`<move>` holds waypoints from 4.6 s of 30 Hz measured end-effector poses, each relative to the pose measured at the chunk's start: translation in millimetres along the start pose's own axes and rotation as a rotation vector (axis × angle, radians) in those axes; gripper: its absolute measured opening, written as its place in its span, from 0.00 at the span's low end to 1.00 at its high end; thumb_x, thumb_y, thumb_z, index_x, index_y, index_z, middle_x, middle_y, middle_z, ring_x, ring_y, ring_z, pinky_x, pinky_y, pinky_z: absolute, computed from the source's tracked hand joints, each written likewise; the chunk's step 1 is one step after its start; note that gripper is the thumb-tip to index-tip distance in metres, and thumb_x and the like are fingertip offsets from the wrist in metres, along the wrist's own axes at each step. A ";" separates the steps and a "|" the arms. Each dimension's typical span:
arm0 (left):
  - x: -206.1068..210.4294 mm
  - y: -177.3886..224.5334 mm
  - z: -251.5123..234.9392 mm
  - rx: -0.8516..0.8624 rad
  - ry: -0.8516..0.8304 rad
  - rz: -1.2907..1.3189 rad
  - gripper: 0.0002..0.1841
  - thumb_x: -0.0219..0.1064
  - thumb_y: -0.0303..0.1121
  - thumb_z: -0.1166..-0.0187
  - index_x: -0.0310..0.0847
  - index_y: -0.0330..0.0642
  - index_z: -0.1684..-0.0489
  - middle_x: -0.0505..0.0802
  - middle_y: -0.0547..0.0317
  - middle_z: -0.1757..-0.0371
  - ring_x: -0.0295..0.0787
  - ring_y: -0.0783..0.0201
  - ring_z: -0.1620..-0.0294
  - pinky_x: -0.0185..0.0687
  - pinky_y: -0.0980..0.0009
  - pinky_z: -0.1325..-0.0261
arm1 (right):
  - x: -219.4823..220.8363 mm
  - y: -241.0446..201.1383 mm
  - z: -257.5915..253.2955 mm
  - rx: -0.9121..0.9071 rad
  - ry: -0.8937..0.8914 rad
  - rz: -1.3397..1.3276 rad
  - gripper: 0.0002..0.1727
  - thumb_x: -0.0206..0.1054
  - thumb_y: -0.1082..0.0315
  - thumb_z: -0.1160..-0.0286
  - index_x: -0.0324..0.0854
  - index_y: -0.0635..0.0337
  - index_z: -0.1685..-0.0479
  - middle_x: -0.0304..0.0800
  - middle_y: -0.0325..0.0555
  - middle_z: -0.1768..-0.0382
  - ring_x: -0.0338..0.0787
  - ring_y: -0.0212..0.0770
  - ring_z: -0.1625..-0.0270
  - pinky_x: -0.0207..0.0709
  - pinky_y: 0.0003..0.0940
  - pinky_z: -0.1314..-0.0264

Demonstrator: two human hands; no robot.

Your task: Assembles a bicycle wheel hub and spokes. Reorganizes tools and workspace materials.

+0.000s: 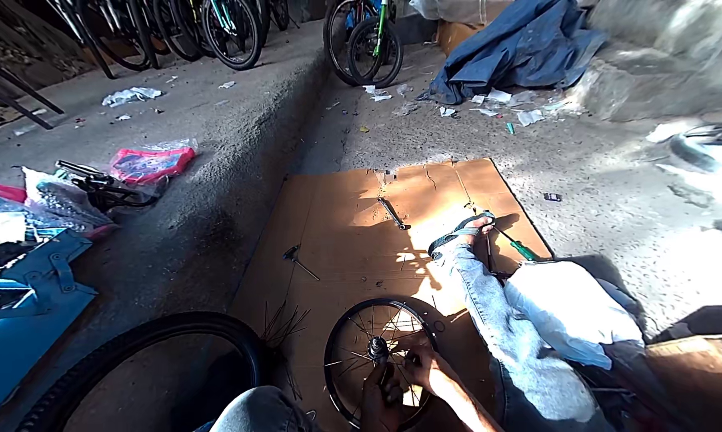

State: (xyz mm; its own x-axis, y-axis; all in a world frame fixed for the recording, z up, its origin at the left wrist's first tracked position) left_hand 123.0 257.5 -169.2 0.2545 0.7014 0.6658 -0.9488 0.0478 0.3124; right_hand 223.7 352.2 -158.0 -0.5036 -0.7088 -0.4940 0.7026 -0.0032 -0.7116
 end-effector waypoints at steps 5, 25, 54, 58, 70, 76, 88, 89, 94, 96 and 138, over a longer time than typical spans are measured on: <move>-5.7 3.8 1.7 0.050 0.092 0.016 0.15 0.50 0.40 0.09 0.79 0.43 0.62 0.84 0.61 0.77 0.64 0.75 0.93 0.59 0.82 0.93 | 1.7 -1.6 0.7 0.041 0.030 0.094 0.21 0.60 0.49 0.20 0.85 0.53 0.42 0.92 0.52 0.51 0.92 0.53 0.45 0.82 0.59 0.40; 2.7 57.0 15.2 0.610 0.464 -0.867 0.14 0.74 0.35 0.19 0.84 0.31 0.48 0.86 0.41 0.55 0.83 0.55 0.73 0.83 0.59 0.72 | 19.2 -19.8 3.2 0.002 0.041 0.151 0.23 0.58 0.58 0.18 0.76 0.49 0.25 0.89 0.52 0.38 0.89 0.55 0.35 0.80 0.59 0.32; -17.2 40.5 25.4 0.280 0.608 -0.839 0.29 0.45 0.48 0.06 0.75 0.28 0.31 0.87 0.34 0.40 0.83 0.46 0.50 0.78 0.48 0.53 | 36.2 -19.6 24.1 0.142 -0.123 -0.121 0.24 0.52 0.54 0.13 0.81 0.59 0.32 0.89 0.60 0.39 0.89 0.58 0.36 0.78 0.62 0.33; -4.5 23.0 23.8 0.172 0.502 -0.934 0.20 0.47 0.37 0.05 0.80 0.30 0.37 0.90 0.41 0.49 0.83 0.53 0.57 0.78 0.54 0.54 | 4.3 -15.7 31.9 0.134 -0.018 0.145 0.24 0.59 0.54 0.20 0.78 0.52 0.27 0.89 0.58 0.37 0.88 0.60 0.33 0.79 0.64 0.35; 2.8 1.5 17.8 -0.023 0.332 -0.676 0.20 0.48 0.43 0.07 0.82 0.40 0.37 0.93 0.49 0.46 0.89 0.55 0.52 0.81 0.56 0.51 | 13.4 -27.1 63.5 0.006 -0.229 0.245 0.23 0.66 0.55 0.23 0.81 0.57 0.32 0.88 0.58 0.37 0.86 0.59 0.31 0.76 0.64 0.30; 2.2 -0.2 12.8 -0.007 0.317 -0.558 0.16 0.59 0.37 0.12 0.76 0.39 0.34 0.89 0.47 0.46 0.85 0.56 0.55 0.80 0.58 0.52 | -39.6 6.8 51.6 0.115 -0.027 0.052 0.22 0.60 0.48 0.17 0.86 0.58 0.48 0.92 0.52 0.60 0.94 0.50 0.60 0.87 0.54 0.51; -10.9 -8.7 1.0 0.039 0.259 -1.199 0.14 0.63 0.34 0.11 0.85 0.31 0.42 0.94 0.43 0.54 0.93 0.55 0.61 0.90 0.57 0.54 | -27.4 95.8 31.7 0.498 0.060 0.381 0.35 0.74 0.58 0.31 0.74 0.62 0.22 0.74 0.63 0.22 0.81 0.62 0.25 0.78 0.60 0.29; -11.5 -7.2 0.5 0.044 0.265 -1.228 0.14 0.62 0.34 0.11 0.86 0.32 0.43 0.94 0.43 0.54 0.93 0.54 0.60 0.90 0.56 0.53 | -23.8 94.1 29.7 0.487 0.055 0.388 0.36 0.73 0.61 0.30 0.71 0.61 0.19 0.73 0.64 0.21 0.81 0.64 0.26 0.80 0.62 0.31; -12.3 -6.7 -6.2 0.044 0.280 -1.352 0.13 0.63 0.36 0.11 0.88 0.33 0.48 0.95 0.48 0.57 0.93 0.57 0.64 0.88 0.58 0.55 | -15.3 88.6 20.3 0.440 0.081 0.444 0.24 0.57 0.74 0.19 0.74 0.61 0.23 0.79 0.61 0.26 0.86 0.62 0.31 0.83 0.59 0.36; -13.1 -6.5 -7.1 0.052 0.274 -1.383 0.13 0.64 0.36 0.12 0.89 0.34 0.49 0.95 0.48 0.56 0.93 0.57 0.60 0.88 0.57 0.51 | -10.9 86.8 20.9 0.459 0.052 0.464 0.20 0.57 0.73 0.18 0.77 0.63 0.28 0.81 0.61 0.29 0.86 0.61 0.31 0.83 0.59 0.36; 8.9 -32.2 -21.8 0.014 0.133 -1.055 0.18 0.57 0.41 0.07 0.84 0.32 0.45 0.92 0.46 0.50 0.89 0.55 0.51 0.84 0.55 0.46 | -53.0 68.3 66.6 0.206 0.388 -0.126 0.08 0.75 0.65 0.27 0.93 0.56 0.55 0.96 0.45 0.54 0.93 0.40 0.47 0.82 0.44 0.34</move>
State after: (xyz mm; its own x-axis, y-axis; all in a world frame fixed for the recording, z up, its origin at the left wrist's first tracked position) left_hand 151.8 277.7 -188.0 0.9239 0.3818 -0.0262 -0.2571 0.6699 0.6966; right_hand 331.9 342.5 -147.2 -0.7150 -0.3770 -0.5887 0.6894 -0.2401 -0.6835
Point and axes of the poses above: each hand's wrist, its own z-axis away from the middle knuckle, its own x-axis out of the palm, y = z × x, the point moved 9 cm from there along -z, towards the middle knuckle
